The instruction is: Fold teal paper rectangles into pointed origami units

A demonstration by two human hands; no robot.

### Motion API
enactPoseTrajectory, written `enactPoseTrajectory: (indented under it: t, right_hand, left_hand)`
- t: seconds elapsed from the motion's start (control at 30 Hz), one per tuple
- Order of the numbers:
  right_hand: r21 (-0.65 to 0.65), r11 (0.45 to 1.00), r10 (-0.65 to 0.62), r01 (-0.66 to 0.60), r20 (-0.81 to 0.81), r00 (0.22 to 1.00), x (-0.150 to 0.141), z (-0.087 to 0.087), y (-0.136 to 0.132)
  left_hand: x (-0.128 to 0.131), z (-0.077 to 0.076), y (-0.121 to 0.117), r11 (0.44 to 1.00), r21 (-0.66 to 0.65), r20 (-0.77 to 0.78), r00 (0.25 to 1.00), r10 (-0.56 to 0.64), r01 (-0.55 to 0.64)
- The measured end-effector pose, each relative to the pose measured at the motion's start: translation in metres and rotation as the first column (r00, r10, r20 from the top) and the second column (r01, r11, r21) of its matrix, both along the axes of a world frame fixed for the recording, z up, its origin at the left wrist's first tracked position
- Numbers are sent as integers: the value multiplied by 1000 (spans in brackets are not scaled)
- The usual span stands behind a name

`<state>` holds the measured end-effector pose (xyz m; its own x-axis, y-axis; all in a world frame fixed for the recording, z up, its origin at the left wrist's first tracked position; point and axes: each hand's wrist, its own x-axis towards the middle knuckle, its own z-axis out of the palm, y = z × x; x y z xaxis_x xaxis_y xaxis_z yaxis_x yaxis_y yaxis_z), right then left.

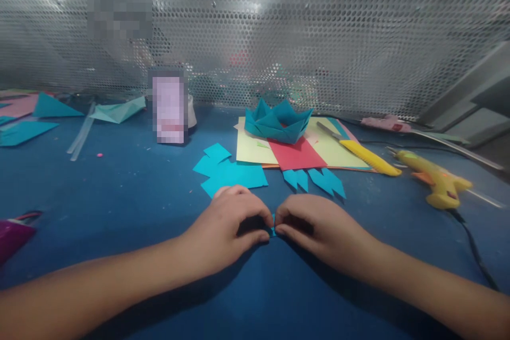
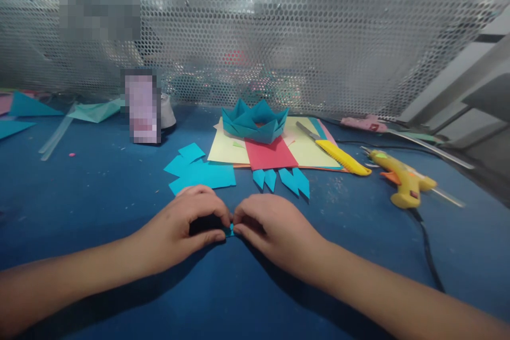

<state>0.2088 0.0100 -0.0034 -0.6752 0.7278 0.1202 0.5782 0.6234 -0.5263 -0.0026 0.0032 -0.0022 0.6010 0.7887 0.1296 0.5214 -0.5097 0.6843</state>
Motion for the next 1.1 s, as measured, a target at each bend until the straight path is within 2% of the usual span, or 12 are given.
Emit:
enactPoseTrajectory:
  t: [0.73, 1.1]
  right_hand:
    - [1, 1000, -2, 2, 23, 1000, -2, 4, 0]
    - [-3, 1000, -1, 1, 27, 1000, -2, 3, 0]
  left_hand:
    - [-3, 1, 4, 999, -3, 10, 999, -50, 50]
    - [-1, 4, 2, 995, 57, -44, 996, -80, 83]
